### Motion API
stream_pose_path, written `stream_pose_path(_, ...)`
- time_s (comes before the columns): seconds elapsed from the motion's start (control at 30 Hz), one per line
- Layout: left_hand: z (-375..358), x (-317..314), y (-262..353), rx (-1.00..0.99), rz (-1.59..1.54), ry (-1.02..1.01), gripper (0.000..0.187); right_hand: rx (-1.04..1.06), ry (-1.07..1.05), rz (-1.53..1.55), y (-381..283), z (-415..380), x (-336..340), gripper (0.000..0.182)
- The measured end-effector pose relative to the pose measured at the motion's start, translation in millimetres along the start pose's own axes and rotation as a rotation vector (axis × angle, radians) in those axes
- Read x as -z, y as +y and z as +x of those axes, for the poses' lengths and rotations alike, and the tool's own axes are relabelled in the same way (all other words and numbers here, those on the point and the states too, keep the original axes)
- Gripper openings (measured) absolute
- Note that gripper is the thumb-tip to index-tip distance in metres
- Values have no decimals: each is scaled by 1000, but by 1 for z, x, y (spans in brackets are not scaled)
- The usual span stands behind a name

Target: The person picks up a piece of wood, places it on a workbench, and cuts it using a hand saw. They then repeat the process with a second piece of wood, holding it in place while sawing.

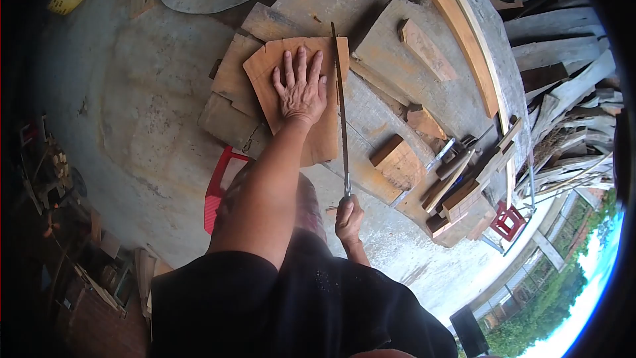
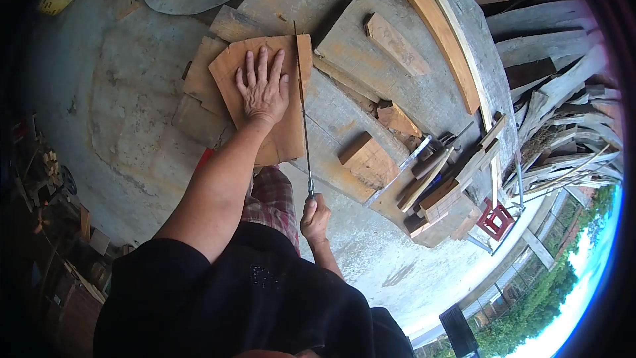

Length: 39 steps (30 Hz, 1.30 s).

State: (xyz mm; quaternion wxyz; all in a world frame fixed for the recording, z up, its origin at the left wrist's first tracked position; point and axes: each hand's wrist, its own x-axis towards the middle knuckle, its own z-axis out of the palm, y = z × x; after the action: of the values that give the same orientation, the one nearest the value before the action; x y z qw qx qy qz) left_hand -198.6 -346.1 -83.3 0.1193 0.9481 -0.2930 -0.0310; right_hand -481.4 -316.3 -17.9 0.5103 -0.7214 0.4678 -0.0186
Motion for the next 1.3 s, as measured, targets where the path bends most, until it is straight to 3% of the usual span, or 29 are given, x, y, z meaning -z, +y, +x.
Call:
stream_pose_path(0.03,-1,0,0,-1,2,-8,58,-69,-30,27,-5,-3,1,46)
stream_pose_path(0.1,2,1,-1,-13,4,3,58,109,47,-13,-20,55,-14,45)
stream_pose_path(0.17,1,-2,-2,-8,-17,-1,61,160,88,-145,-46,130,-30,53)
stream_pose_path(0.27,0,-3,-2,-3,-10,4,60,235,133,-153,-54,133,-31,51)
stream_pose_path(0.33,-2,-1,0,-4,-18,-19,60,83,55,-28,-44,81,-17,52)
stream_pose_path(0.4,1,-2,-1,5,-17,-32,60,67,46,-36,-6,6,-7,49)
stream_pose_path(0.47,3,-2,1,20,-22,-43,60,51,12,-44,4,-5,0,46)
stream_pose_path(0.57,2,-2,-3,4,-8,-33,60,93,43,2,-43,78,-17,54)
stream_pose_path(0.63,-3,-3,-2,-3,-5,-11,60,189,91,-133,-62,150,-31,52)
stream_pose_path(0.73,-3,-3,-1,-5,-21,-3,61,149,81,-69,-56,122,-27,50)
stream_pose_path(0.87,2,0,-2,0,-34,-28,61,91,38,-56,5,-11,-4,51)
stream_pose_path(0.9,1,-1,-1,3,-35,-34,61,10,-18,-56,0,-18,3,40)
stream_pose_path(0.97,2,-3,-3,-2,-23,-25,61,142,54,-87,-9,23,-7,51)
stream_pose_path(1.1,1,-5,-5,-6,-10,7,60,184,83,-129,-59,138,-29,49)
stream_pose_path(1.2,-4,-4,-1,-20,-29,25,59,112,46,-16,-53,94,-19,49)
stream_pose_path(1.3,0,-5,-2,0,-37,-7,61,84,41,-26,3,-11,0,54)
